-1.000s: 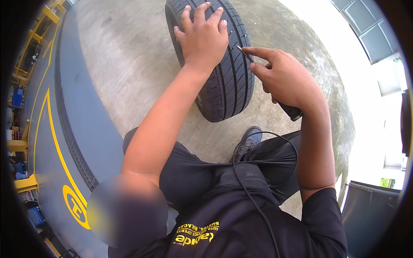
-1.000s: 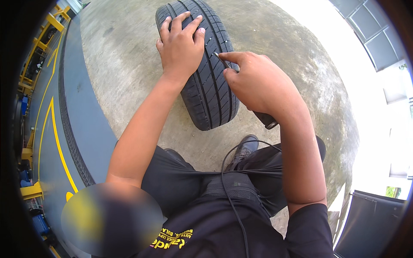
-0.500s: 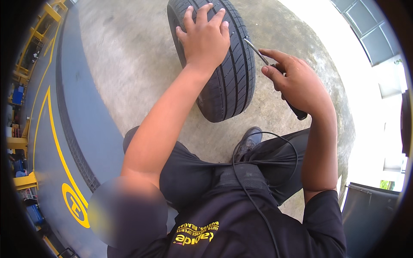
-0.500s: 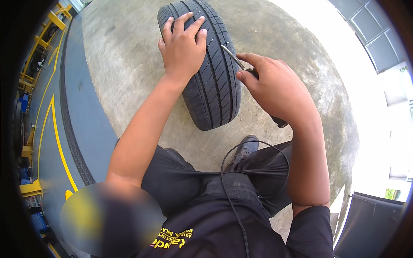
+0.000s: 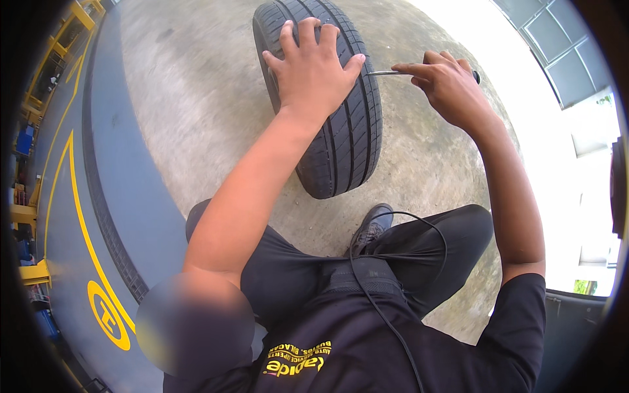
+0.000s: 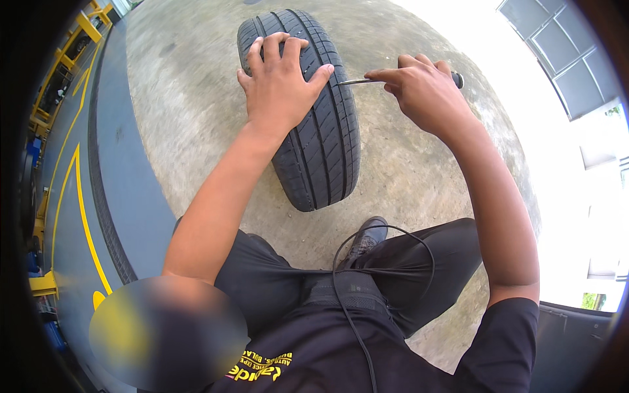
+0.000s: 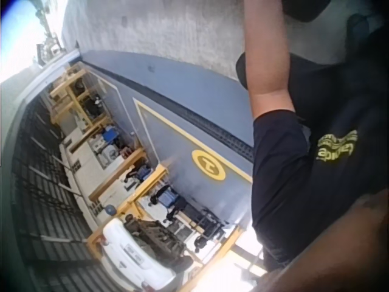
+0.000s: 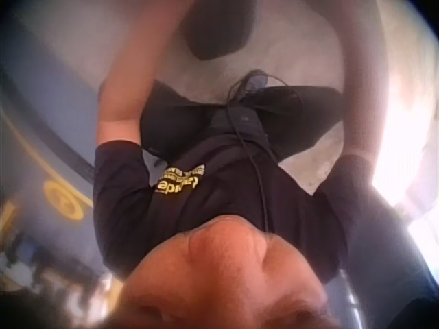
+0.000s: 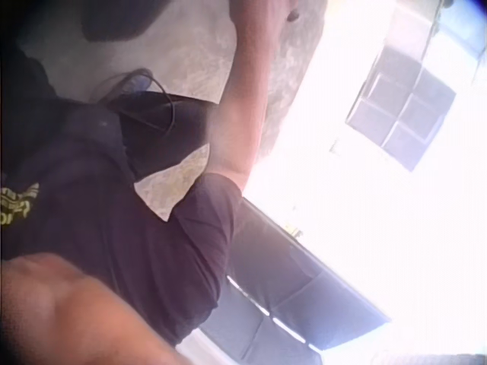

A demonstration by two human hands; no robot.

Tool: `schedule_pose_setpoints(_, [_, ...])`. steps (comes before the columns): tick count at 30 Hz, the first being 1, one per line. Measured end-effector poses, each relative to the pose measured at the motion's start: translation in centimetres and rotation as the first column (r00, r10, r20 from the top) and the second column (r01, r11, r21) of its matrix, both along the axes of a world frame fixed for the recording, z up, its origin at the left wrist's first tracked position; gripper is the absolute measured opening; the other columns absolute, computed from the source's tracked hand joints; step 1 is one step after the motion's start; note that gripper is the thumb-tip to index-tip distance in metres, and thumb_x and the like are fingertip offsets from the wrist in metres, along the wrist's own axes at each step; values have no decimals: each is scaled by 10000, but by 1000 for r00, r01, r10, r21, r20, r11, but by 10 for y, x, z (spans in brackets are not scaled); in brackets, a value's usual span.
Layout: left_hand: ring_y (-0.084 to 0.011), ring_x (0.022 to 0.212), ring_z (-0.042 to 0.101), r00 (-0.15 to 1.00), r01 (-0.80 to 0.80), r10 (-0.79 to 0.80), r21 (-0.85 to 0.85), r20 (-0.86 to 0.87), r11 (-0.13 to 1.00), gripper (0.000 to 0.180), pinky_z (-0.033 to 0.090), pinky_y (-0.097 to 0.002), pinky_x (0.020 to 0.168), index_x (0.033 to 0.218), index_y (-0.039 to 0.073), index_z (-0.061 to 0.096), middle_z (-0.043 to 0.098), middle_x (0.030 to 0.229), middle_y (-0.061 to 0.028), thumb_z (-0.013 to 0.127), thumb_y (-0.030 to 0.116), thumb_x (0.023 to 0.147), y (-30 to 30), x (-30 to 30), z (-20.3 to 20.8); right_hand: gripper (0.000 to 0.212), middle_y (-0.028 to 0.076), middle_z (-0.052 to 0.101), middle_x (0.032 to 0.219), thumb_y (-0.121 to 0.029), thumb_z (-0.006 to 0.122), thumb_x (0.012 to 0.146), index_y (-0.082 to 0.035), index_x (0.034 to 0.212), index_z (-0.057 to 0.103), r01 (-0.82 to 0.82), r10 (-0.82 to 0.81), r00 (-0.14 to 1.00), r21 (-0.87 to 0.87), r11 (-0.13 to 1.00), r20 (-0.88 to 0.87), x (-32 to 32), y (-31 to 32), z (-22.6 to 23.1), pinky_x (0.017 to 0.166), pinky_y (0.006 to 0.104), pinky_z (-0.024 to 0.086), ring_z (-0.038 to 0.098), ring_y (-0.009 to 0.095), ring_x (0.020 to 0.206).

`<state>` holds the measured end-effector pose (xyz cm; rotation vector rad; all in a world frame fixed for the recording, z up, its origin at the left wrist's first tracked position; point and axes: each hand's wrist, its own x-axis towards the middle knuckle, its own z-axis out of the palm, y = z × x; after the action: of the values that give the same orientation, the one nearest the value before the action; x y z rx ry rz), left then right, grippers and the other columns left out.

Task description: The person kneels on the floor and uses a screwdriver to probe the tread grooves of a car tire. They repeatedly insert the tool into the treads and rotate the tire to access different sections.

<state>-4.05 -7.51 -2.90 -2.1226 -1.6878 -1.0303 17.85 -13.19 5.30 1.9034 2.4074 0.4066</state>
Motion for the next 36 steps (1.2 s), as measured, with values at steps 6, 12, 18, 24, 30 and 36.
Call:
schedule_pose_setpoints(6, [-393, 1503, 369, 995, 33, -25, 83, -92, 996, 557, 336, -773, 1105, 1446, 333, 623, 476, 1587, -77, 663, 613, 966, 3, 0, -8, 224, 57, 780, 893, -171, 596, 1066, -148, 1145, 804, -112, 45, 946, 196, 974, 320, -21, -21, 2, 808, 336, 575, 732, 186, 824])
schedule_pose_setpoints(12, [-395, 1531, 349, 994, 34, -27, 64, -102, 997, 556, 316, -792, 1123, 1465, 363, 623, 477, 1607, -69, 623, 638, 982, 4, -10, -6, 270, 79, 800, 1015, -139, 604, 1067, -140, 1279, 772, 283, -222, 843, -51, 958, 490, 107, -5, 71, 681, 305, 586, 714, 146, 802])
schedule_pose_setpoints(18, [-387, 1545, 334, 995, 38, -33, 53, -99, 998, 554, 291, -793, 1140, 1474, 361, 617, 464, 1624, -75, 615, 629, 989, 13, -8, -16, 353, 91, 786, 1075, -173, 595, 1070, -202, 1402, 713, 25, -21, 999, -96, 995, 44, 42, -47, 24, 772, 323, 598, 730, 197, 883])
schedule_pose_setpoints(24, [-387, 1543, 334, 992, 67, -65, 17, -108, 998, 544, 273, -786, 1145, 1474, 353, 621, 459, 1627, -74, 614, 616, 998, 0, -6, -1, 370, 66, 757, 1005, -205, 590, 1077, -230, 1433, 690, -81, 82, 997, -78, 994, 5, 4, -12, 19, 800, 356, 579, 712, 201, 891])
schedule_pose_setpoints(30, [-392, 1536, 342, 992, 67, -64, 29, -108, 997, 539, 273, -784, 1143, 1468, 346, 630, 464, 1620, -77, 629, 602, 994, -5, -5, 0, 342, 78, 810, 1083, -136, 573, 1072, -203, 1364, 739, -192, 195, 980, -68, 979, 30, 15, 7, 13, 752, 334, 626, 775, 222, 912])
schedule_pose_setpoints(36, [-396, 1531, 351, 991, 75, -67, 64, -116, 995, 548, 287, -790, 1133, 1473, 356, 626, 467, 1620, -77, 622, 619, 992, 0, -7, -6, 357, 92, 812, 1118, -50, 550, 1061, -148, 1342, 748, 80, -80, 979, 7, 997, 186, 43, 12, 32, 694, 299, 623, 784, 184, 871])
